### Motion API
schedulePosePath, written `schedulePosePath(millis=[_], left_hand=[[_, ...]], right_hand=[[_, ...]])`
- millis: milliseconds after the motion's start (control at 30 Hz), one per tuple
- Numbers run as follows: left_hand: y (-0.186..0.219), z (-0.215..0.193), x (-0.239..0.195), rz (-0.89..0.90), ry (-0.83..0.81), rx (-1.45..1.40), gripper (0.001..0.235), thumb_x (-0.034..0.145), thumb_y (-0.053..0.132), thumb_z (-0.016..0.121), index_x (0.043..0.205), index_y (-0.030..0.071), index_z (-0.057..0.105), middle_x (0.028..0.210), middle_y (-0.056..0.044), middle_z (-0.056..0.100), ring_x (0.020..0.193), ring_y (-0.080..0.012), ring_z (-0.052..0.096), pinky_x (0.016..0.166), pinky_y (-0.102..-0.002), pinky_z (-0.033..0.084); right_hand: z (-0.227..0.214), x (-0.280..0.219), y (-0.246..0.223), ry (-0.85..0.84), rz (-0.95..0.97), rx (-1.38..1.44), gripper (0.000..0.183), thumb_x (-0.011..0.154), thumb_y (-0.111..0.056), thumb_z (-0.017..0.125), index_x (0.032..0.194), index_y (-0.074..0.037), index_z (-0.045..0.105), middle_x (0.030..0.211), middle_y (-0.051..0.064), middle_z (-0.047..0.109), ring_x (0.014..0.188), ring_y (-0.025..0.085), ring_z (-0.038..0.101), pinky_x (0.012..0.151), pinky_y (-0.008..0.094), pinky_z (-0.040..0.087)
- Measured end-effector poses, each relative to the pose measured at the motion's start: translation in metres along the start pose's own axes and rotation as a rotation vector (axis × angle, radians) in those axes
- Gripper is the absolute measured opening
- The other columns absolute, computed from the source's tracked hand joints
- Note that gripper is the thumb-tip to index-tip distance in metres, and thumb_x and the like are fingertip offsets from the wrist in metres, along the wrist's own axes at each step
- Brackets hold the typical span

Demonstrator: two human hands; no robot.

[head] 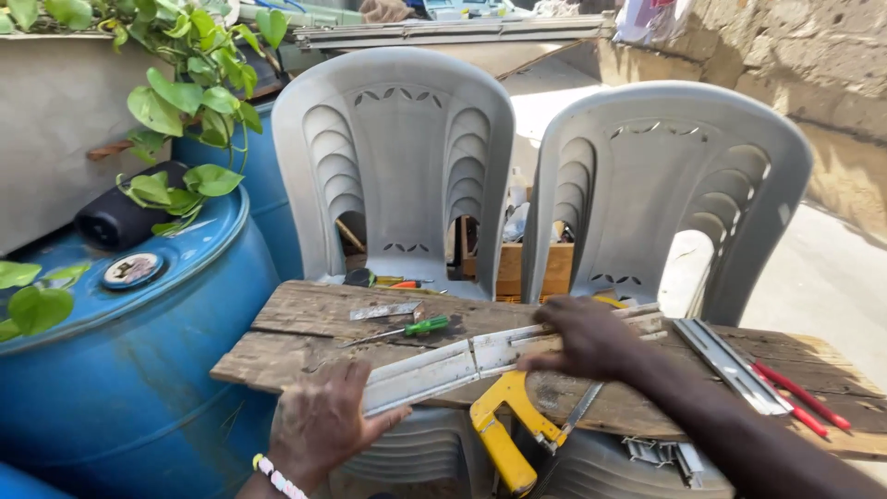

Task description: A person uses a hacksaw to cut a metal profile on a makeshift workbench and then inspects the cut pieces for fit and quality.

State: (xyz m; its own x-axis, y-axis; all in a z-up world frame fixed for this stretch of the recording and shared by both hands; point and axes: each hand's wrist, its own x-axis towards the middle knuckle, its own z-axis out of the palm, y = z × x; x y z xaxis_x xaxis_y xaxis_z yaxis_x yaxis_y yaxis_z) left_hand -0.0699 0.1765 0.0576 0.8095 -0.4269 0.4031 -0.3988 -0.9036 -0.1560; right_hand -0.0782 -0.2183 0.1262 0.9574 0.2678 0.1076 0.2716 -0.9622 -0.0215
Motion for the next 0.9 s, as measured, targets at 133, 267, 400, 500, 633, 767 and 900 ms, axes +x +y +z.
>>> schedulePosePath(millis=[133,267,400,500,633,767,900], left_hand=[[-0.036,0.002,0.003,0.159,0.215,0.095,0.086,0.087,0.097,0.056,0.118,0.018,0.069,0.098,-0.005,0.071,0.084,-0.0248,0.071,0.065,-0.046,0.062],[-0.043,-0.004,0.018,0.168,0.35,0.22,0.086,0.089,0.1,0.048,0.106,0.016,0.059,0.096,-0.009,0.058,0.072,-0.0321,0.061,0.061,-0.048,0.052],[-0.045,0.006,0.025,0.098,0.331,0.23,0.096,0.087,0.102,0.038,0.113,0.013,0.06,0.095,-0.01,0.06,0.076,-0.0277,0.06,0.062,-0.047,0.054],[-0.051,0.015,0.03,0.11,0.313,0.186,0.099,0.085,0.103,0.04,0.117,0.012,0.062,0.101,-0.012,0.064,0.082,-0.0294,0.064,0.067,-0.048,0.057],[-0.064,0.017,0.04,0.121,0.279,0.207,0.112,0.079,0.108,0.046,0.131,0.01,0.061,0.107,-0.013,0.071,0.086,-0.029,0.072,0.071,-0.048,0.064],[-0.067,0.002,0.04,0.117,0.157,0.077,0.091,0.082,0.101,0.058,0.111,0.015,0.064,0.097,-0.013,0.07,0.084,-0.0354,0.07,0.072,-0.055,0.058],[-0.048,-0.031,0.073,0.006,-0.063,-0.131,0.107,0.08,0.098,0.044,0.148,0.016,0.053,0.099,-0.015,0.076,0.088,-0.0405,0.075,0.065,-0.059,0.058]], right_hand=[[-0.01,-0.009,0.084,-0.241,0.264,0.054,0.08,0.079,-0.088,0.045,0.121,-0.027,0.075,0.126,-0.004,0.076,0.11,0.016,0.072,0.089,0.035,0.056],[0.001,-0.03,0.076,-0.231,0.199,0.121,0.072,0.078,-0.09,0.044,0.087,-0.022,0.066,0.082,-0.003,0.075,0.072,0.012,0.067,0.069,0.03,0.055],[-0.003,-0.035,0.07,-0.074,0.34,0.019,0.08,0.079,-0.087,0.039,0.133,-0.031,0.062,0.069,0.005,0.073,0.069,0.022,0.072,0.067,0.036,0.053],[0.003,-0.041,0.062,0.006,0.406,-0.044,0.071,0.08,-0.089,0.04,0.102,-0.033,0.077,0.081,0.0,0.082,0.064,0.021,0.074,0.055,0.033,0.055],[0.026,-0.043,0.056,0.067,0.461,-0.012,0.07,0.076,-0.092,0.04,0.076,-0.029,0.069,0.068,-0.005,0.08,0.052,0.013,0.065,0.051,0.027,0.047],[0.021,-0.034,0.05,-0.068,0.481,0.079,0.072,0.075,-0.089,0.035,0.096,-0.036,0.079,0.067,-0.01,0.077,0.053,0.007,0.069,0.057,0.019,0.064],[-0.015,-0.003,0.049,0.091,0.291,-0.017,0.078,0.079,-0.09,0.044,0.119,-0.027,0.067,0.101,-0.002,0.074,0.086,0.016,0.069,0.082,0.034,0.055]])
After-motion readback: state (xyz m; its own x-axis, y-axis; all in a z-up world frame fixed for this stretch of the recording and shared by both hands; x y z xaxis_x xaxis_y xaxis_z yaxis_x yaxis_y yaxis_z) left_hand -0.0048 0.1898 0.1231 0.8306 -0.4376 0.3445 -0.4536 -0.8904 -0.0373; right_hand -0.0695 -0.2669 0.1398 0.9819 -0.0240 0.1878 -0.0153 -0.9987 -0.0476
